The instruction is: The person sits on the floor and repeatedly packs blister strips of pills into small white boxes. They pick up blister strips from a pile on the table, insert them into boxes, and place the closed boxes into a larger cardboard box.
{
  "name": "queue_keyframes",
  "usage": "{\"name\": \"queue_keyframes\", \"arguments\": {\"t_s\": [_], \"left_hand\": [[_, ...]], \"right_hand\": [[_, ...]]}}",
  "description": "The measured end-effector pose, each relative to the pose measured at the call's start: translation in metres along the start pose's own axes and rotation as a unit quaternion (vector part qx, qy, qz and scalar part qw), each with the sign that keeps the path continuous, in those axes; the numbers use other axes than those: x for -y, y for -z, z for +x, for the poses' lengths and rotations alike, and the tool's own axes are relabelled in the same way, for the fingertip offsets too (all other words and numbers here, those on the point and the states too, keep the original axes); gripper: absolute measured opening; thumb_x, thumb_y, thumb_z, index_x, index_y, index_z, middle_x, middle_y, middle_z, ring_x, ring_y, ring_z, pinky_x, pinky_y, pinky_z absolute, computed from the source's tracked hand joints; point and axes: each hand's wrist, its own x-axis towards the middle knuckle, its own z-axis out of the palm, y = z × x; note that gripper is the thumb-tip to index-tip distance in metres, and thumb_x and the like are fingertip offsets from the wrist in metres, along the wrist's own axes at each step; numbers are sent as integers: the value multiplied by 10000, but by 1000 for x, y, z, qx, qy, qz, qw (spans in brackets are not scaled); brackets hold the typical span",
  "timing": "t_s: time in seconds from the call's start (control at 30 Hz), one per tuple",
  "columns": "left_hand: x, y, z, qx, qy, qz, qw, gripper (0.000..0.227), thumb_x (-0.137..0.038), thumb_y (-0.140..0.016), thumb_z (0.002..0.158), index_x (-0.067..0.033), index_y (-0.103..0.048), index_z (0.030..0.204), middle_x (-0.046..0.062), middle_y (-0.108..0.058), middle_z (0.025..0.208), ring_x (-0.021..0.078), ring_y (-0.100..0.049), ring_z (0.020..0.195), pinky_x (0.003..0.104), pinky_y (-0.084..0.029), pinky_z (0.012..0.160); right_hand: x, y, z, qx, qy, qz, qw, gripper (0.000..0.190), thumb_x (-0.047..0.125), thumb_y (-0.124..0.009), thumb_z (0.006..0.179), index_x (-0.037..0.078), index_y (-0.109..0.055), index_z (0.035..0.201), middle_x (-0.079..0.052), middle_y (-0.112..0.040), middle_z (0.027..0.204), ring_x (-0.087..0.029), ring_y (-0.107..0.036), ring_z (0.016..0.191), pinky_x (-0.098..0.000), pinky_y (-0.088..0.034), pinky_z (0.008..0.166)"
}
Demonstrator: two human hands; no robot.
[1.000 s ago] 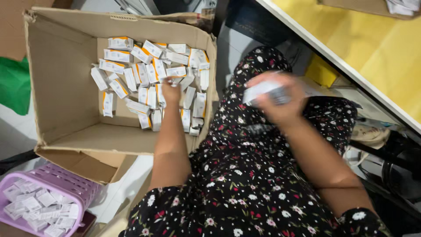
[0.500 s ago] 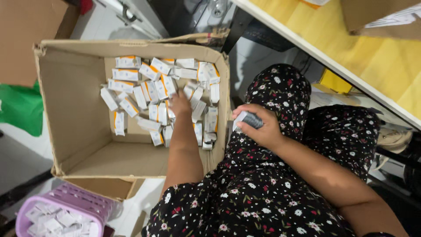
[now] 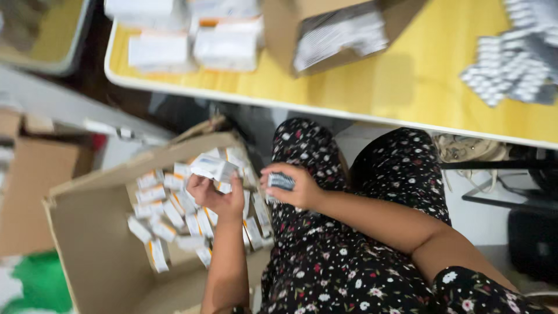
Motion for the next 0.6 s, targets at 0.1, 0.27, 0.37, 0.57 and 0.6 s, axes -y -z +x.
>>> {"name": "queue_keyframes", "arguments": {"t_s": [0.1,0.27,0.37,0.57,0.6], "left_hand": [[-78,-45,57,58,-91,-22,994,768,-57,-814,822,-172,-325,1401,187,-407,1351,349,-499,1207,476,-475,1013],[-189,-129,110,244,-101,-94,960,629,-51,-828,803,-138,-455,1301,229,-460,1285,440,-518,1178,532,-462,1005],[-229,-183,140,369,-72,-155,914,677,-39,-773,824,-125,-470,1424,221,-470,1298,393,-535,1195,450,-494,1024],[-282,-305,144,442,-98,-60,889,788,90,-616,719,-126,-517,1470,164,-498,1187,381,-537,1151,451,-506,1036],[-285,-323,140,431,-114,-38,894,760,96,-613,728,-120,-529,1452,170,-498,1194,389,-533,1155,456,-503,1012]], "right_hand": [[50,25,-9,-29,103,-6,994,384,23,-728,944,25,-584,1300,-128,-696,1197,-228,-713,1116,-382,-591,983],[157,108,-53,-172,336,-261,888,414,138,-659,992,115,-469,1358,-214,-723,1174,-283,-746,1002,-394,-636,820],[213,149,-67,-258,376,-119,882,404,222,-723,1085,151,-474,1395,-188,-664,1122,-316,-711,972,-465,-647,841],[294,244,-38,-258,392,-68,880,456,235,-743,1090,109,-434,1401,-176,-682,1191,-288,-736,1043,-442,-643,971],[294,253,-36,-252,402,-54,879,448,211,-747,1096,105,-434,1398,-180,-681,1199,-289,-738,1052,-444,-640,973]]}}
